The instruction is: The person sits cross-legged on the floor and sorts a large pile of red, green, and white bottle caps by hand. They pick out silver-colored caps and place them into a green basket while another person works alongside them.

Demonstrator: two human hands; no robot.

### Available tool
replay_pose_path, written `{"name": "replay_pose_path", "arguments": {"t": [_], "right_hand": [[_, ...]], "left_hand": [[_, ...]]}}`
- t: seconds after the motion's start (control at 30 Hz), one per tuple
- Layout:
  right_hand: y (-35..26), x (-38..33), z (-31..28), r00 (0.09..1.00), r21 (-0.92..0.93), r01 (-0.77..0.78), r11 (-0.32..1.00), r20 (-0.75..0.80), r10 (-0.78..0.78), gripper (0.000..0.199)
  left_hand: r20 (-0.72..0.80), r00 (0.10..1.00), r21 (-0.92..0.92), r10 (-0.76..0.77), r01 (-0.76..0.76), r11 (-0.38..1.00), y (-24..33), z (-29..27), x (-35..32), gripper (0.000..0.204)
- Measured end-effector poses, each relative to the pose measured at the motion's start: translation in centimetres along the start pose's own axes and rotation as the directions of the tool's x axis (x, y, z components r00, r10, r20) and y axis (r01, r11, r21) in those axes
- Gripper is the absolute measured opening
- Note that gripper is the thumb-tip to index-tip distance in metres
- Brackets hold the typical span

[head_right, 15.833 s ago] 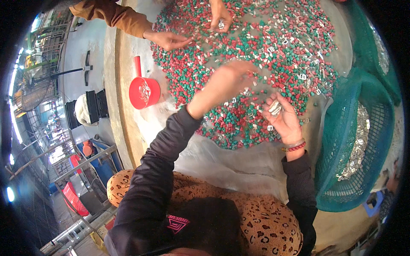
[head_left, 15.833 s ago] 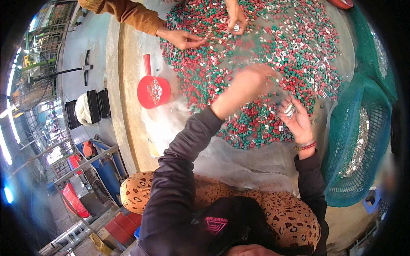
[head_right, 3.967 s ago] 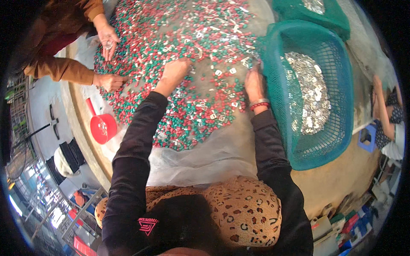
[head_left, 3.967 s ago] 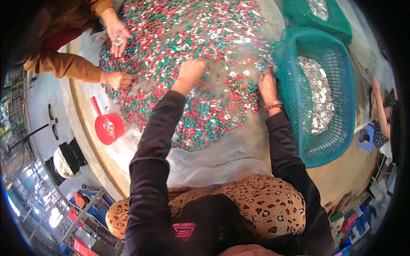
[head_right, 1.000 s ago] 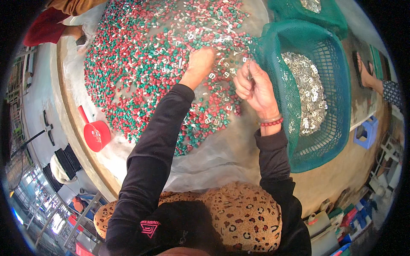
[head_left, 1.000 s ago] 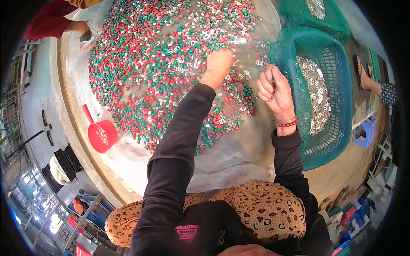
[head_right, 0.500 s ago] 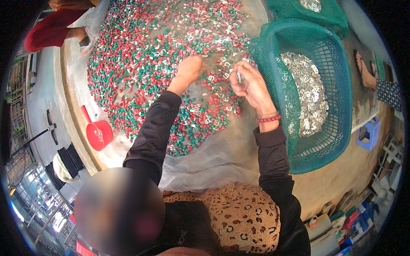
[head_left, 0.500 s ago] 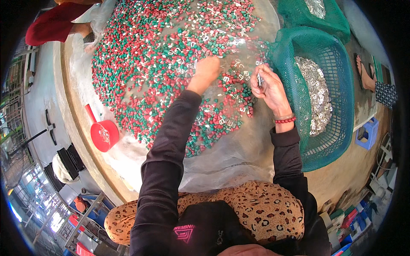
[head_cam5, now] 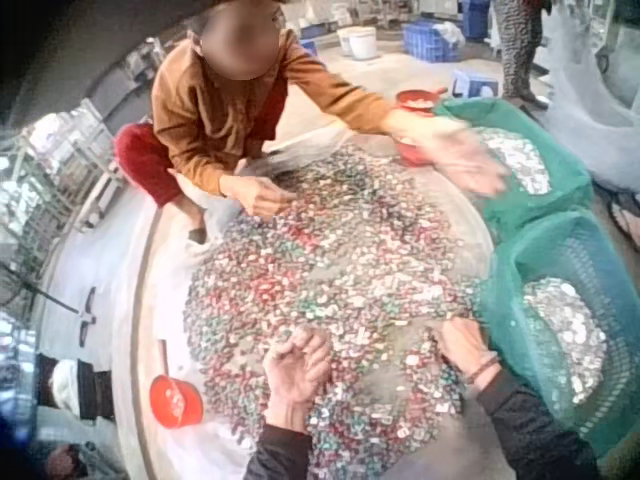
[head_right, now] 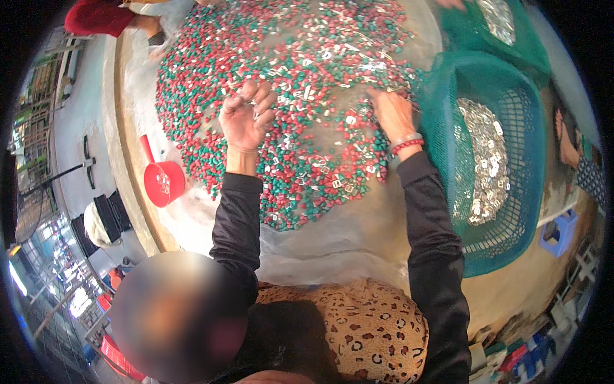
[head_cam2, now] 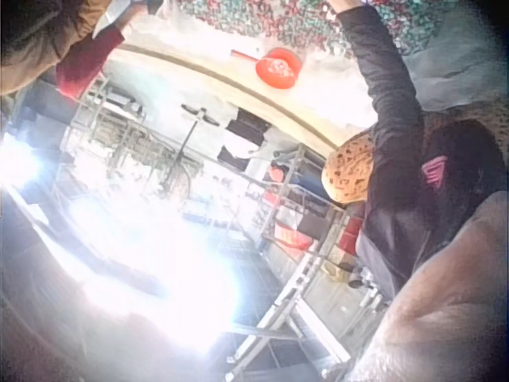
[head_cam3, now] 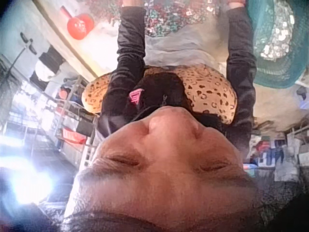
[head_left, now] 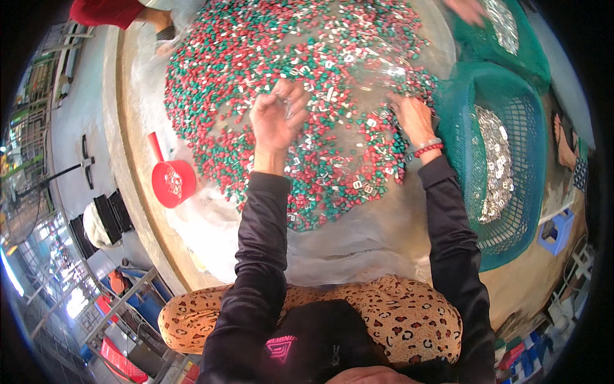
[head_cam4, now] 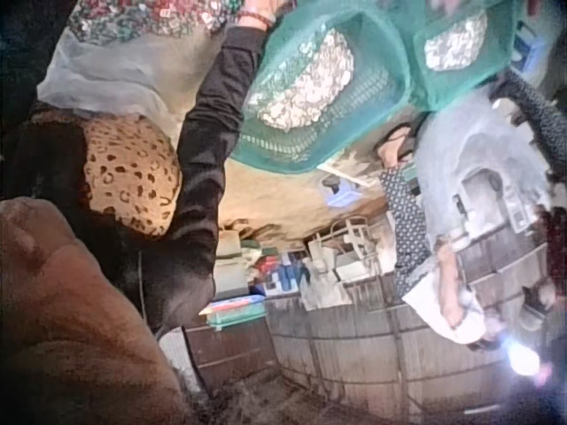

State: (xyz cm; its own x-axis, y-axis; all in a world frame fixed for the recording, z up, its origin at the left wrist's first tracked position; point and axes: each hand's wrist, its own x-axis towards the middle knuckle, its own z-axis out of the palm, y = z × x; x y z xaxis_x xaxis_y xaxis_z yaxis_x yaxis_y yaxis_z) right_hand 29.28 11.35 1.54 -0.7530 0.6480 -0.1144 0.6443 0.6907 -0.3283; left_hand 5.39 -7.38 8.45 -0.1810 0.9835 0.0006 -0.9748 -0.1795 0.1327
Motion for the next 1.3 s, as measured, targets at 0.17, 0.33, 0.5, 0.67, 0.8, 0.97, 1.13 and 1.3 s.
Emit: {"name": "replay_pose_path", "arguments": {"t": [0.17,0.33,0.5,0.67,0.8,0.97,1.13,1.3], "right_hand": [[-1.3,-0.6,1.1,1.000,-0.170,0.015,0.985,0.006,-0.014,0.016],[-0.8,-0.9,1.7,0.996,-0.131,0.085,0.988,-0.018,-0.088,0.015],[0.7,-0.7,1.5,0.988,0.226,-0.142,0.964,-0.027,0.152,0.016],[1.9,-1.4,0.7,0.956,0.596,-0.141,0.791,-0.127,0.266,0.017],[1.3,-2.1,0.9,0.981,0.266,-0.148,0.953,-0.086,0.177,0.023],[0.5,-1.8,2.1,0.985,0.043,-0.156,0.987,-0.074,0.158,0.022],[1.1,-1.0,1.0,0.968,0.433,-0.209,0.877,-0.034,0.247,0.016],[1.2,-3.1,-2.7,0.965,0.817,-0.114,-0.566,0.226,0.131,0.012]], "left_hand": [[-0.073,0.997,0.116,-0.027,0.035,0.993,0.7,0.0,1.7,0.023],[-0.399,0.917,0.623,-0.008,0.278,0.731,0.4,-1.5,4.3,0.030],[-0.192,0.943,0.547,0.271,0.332,-0.768,-2.5,-5.4,5.5,0.032],[-0.208,0.940,0.477,0.272,0.340,-0.810,-3.1,-7.2,5.7,0.030],[-0.321,0.905,0.646,0.281,0.426,-0.634,-1.8,-6.3,5.0,0.027],[-0.478,0.870,0.835,0.117,0.408,0.370,-1.2,-3.4,3.7,0.019],[-0.249,0.959,0.371,-0.137,0.225,0.901,-2.9,-1.2,5.1,0.011],[-0.447,0.886,0.838,-0.121,0.462,0.290,-5.8,-3.0,9.4,0.016]]}}
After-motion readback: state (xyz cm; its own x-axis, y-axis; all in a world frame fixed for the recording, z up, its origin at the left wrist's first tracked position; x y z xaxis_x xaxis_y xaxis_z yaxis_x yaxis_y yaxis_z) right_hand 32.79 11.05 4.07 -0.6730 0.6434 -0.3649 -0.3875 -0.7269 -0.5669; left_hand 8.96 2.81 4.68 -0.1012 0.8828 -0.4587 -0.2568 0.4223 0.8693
